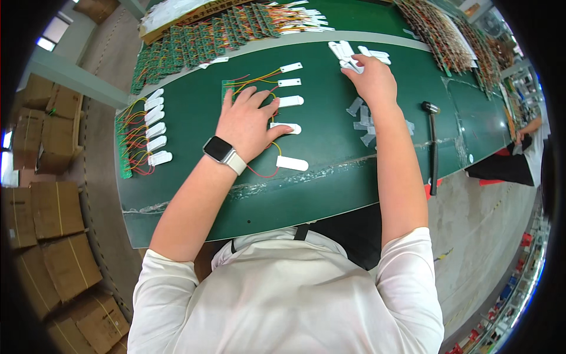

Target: The person assembles small electronic components by attaching white components to circuit boards, then securing plastic clips with a small hammer.

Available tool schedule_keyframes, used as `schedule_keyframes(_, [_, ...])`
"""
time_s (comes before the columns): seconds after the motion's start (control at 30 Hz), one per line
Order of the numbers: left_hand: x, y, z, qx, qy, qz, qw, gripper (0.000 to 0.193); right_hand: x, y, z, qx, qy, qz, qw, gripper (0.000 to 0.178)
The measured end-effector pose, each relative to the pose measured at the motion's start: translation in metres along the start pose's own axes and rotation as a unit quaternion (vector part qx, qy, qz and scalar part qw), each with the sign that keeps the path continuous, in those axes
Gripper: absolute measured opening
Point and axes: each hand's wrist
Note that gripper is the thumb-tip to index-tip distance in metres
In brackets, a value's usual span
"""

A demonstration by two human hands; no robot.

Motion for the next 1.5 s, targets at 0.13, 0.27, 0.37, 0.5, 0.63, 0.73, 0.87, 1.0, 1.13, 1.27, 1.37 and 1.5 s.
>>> schedule_keyframes(0.13, [0.003, -0.002, 0.0, 0.001, -0.007, -0.076, 0.997, 0.054, -0.004, -0.02, 0.005, -0.027, -0.044, 0.02, 0.998, 0.036])
schedule_keyframes(0.27, [-0.011, 0.008, 0.027, 0.088, -0.011, -0.102, 0.991, 0.037, 0.002, -0.02, 0.014, -0.013, -0.028, 0.006, 0.999, 0.032])
schedule_keyframes(0.37, [-0.032, 0.01, 0.043, 0.041, -0.002, -0.116, 0.992, 0.028, 0.009, -0.022, 0.021, 0.024, -0.003, -0.002, 1.0, 0.039])
schedule_keyframes(0.5, [-0.062, 0.005, 0.046, 0.013, -0.01, -0.097, 0.995, 0.022, 0.013, -0.035, 0.011, 0.021, 0.042, -0.042, 0.998, 0.038])
schedule_keyframes(0.63, [-0.077, -0.004, 0.046, -0.034, -0.034, -0.072, 0.996, 0.01, 0.019, -0.031, 0.015, -0.073, 0.066, 0.015, 0.995, 0.03])
schedule_keyframes(0.73, [-0.08, -0.012, 0.049, -0.031, -0.034, -0.092, 0.995, 0.004, 0.024, -0.026, 0.032, -0.165, 0.073, 0.017, 0.983, 0.024])
schedule_keyframes(0.87, [-0.081, -0.016, 0.049, -0.03, -0.047, -0.132, 0.99, 0.004, 0.029, -0.022, 0.044, -0.257, 0.051, 0.009, 0.965, 0.023])
schedule_keyframes(1.0, [-0.077, -0.009, 0.047, -0.013, -0.023, -0.129, 0.991, 0.006, 0.028, -0.03, 0.043, -0.347, 0.043, -0.009, 0.937, 0.023])
schedule_keyframes(1.13, [-0.068, 0.003, 0.05, 0.042, 0.007, -0.131, 0.99, 0.009, 0.026, -0.037, 0.041, -0.351, 0.039, 0.02, 0.935, 0.026])
schedule_keyframes(1.27, [-0.059, 0.011, 0.052, 0.075, 0.044, -0.119, 0.989, 0.011, 0.02, -0.046, 0.044, -0.369, -0.015, 0.053, 0.928, 0.027])
schedule_keyframes(1.37, [-0.057, 0.006, 0.053, 0.1, 0.047, -0.117, 0.987, 0.012, 0.022, -0.048, 0.053, -0.336, -0.025, 0.031, 0.941, 0.026])
schedule_keyframes(1.5, [-0.063, 0.0, 0.046, 0.128, 0.042, -0.084, 0.987, 0.013, 0.022, -0.052, 0.053, -0.156, -0.011, -0.012, 0.988, 0.022])
Point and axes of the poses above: each hand's wrist, its own x-axis away from the middle knuckle, its own y-axis out of the back of the hand, z = x × y, and after that the axes turned 7 degrees about z, right-handed
